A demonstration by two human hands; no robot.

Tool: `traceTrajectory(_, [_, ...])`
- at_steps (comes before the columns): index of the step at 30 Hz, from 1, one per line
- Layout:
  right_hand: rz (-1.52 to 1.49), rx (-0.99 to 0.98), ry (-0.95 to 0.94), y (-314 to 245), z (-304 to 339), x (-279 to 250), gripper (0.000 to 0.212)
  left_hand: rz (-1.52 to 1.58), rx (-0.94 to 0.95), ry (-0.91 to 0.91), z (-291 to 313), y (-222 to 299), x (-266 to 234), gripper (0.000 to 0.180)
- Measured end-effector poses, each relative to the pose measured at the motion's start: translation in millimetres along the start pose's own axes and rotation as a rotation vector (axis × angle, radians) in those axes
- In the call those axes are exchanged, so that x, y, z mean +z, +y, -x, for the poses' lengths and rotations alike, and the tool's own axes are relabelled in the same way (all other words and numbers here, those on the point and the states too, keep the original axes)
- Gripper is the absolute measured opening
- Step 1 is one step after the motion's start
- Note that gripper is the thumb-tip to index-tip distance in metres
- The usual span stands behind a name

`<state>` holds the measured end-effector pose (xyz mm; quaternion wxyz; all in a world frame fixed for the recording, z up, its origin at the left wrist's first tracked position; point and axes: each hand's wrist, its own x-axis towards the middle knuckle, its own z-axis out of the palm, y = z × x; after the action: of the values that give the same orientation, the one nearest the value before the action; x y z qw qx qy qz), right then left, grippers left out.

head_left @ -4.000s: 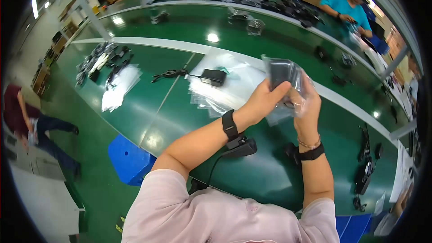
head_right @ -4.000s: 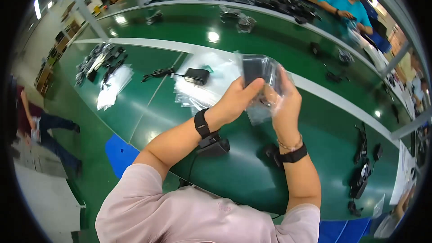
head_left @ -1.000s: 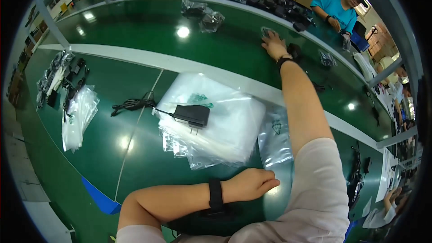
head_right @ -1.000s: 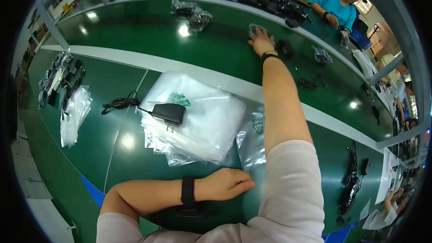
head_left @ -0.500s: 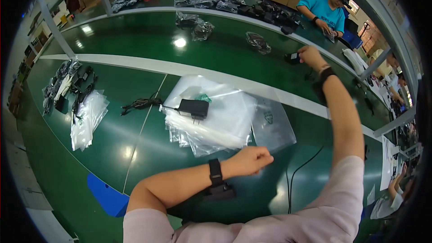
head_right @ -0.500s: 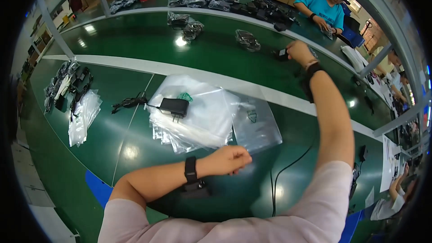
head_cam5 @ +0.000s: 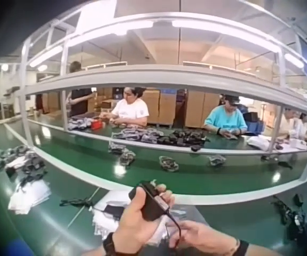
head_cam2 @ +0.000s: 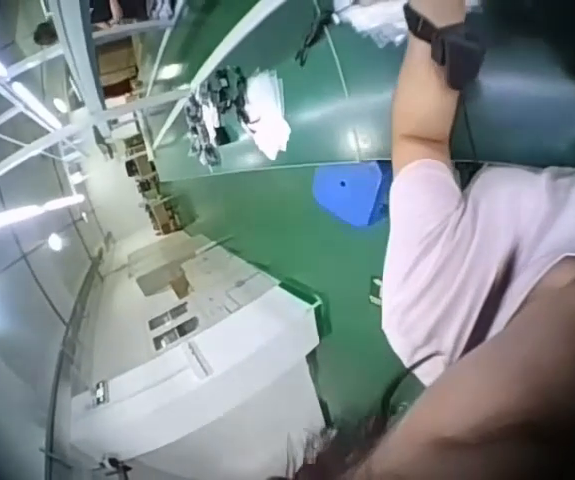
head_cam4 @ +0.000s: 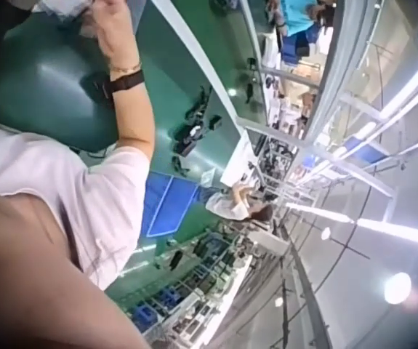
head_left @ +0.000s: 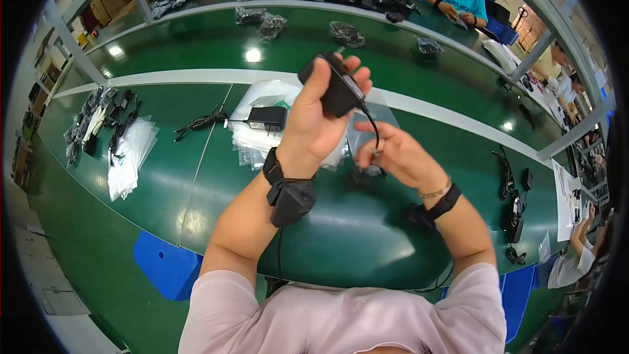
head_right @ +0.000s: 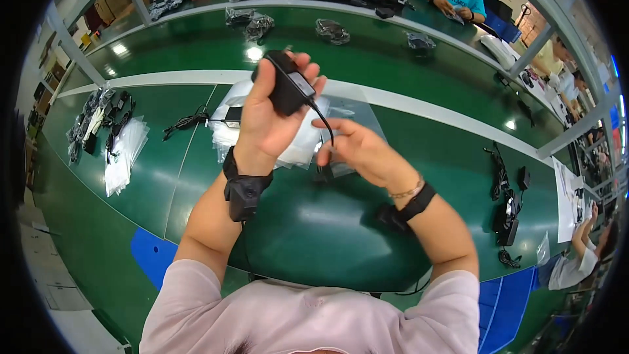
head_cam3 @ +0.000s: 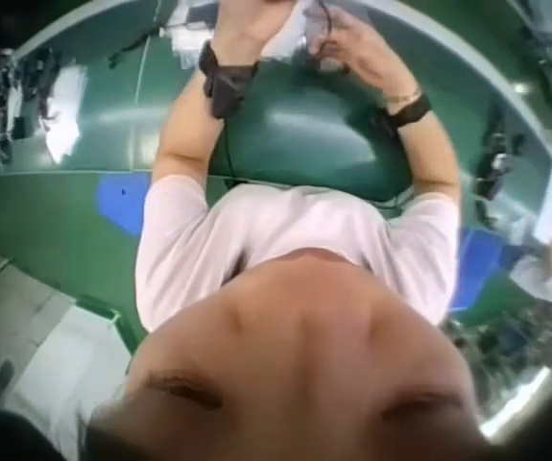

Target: The person packages power adapters by hand, picking up an adapter, wrapping its cord, and sliding it into a plastic bag before setting it aside.

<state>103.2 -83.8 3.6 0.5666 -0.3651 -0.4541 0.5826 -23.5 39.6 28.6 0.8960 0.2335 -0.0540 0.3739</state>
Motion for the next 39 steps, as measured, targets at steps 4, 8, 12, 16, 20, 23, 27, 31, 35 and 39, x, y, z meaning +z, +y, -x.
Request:
traceTrajectory(4, [-0.116,-0.081,-0.191,22,3,-3,0.064,0.044,0.127,-0.002,-8,26,3,0.034])
traceTrajectory(8, [-0.253,0.003,-0.174,-9,10,-11,0.063,0.026,0.217,0.033,-7,36,1,0.031])
traceTrajectory(12, [0.270,-0.071,0.143,-30,17,-25,0.056,-0.299,0.212,0.082,-7,40,-1,0.027])
traceTrajectory(16, [0.086,-0.304,0.447,-27,-4,-30,0.049,-0.627,-0.131,0.069,1,10,1,0.030])
traceTrajectory(20, [0.149,-0.353,0.378,-14,-16,-20,0.047,-0.688,-0.089,0.145,6,-30,0,0.035])
traceTrajectory(23, [0.201,-0.344,0.341,-7,-18,-14,0.052,-0.662,-0.147,0.130,6,-34,-1,0.037])
traceTrajectory(27, [0.415,-0.444,0.330,12,-21,-14,0.056,-0.753,-0.132,0.130,8,-35,-1,0.039])
traceTrajectory(31, [0.562,-0.581,0.347,19,-18,-8,0.064,-0.834,-0.124,0.047,10,-26,1,0.038])
traceTrajectory(35, [0.728,-0.741,0.444,10,-16,3,0.066,-1.023,0.133,0.065,13,-27,-1,0.037])
traceTrajectory(39, [0.522,-0.042,0.474,-30,4,8,0.052,-1.082,0.358,0.223,12,-6,15,0.036])
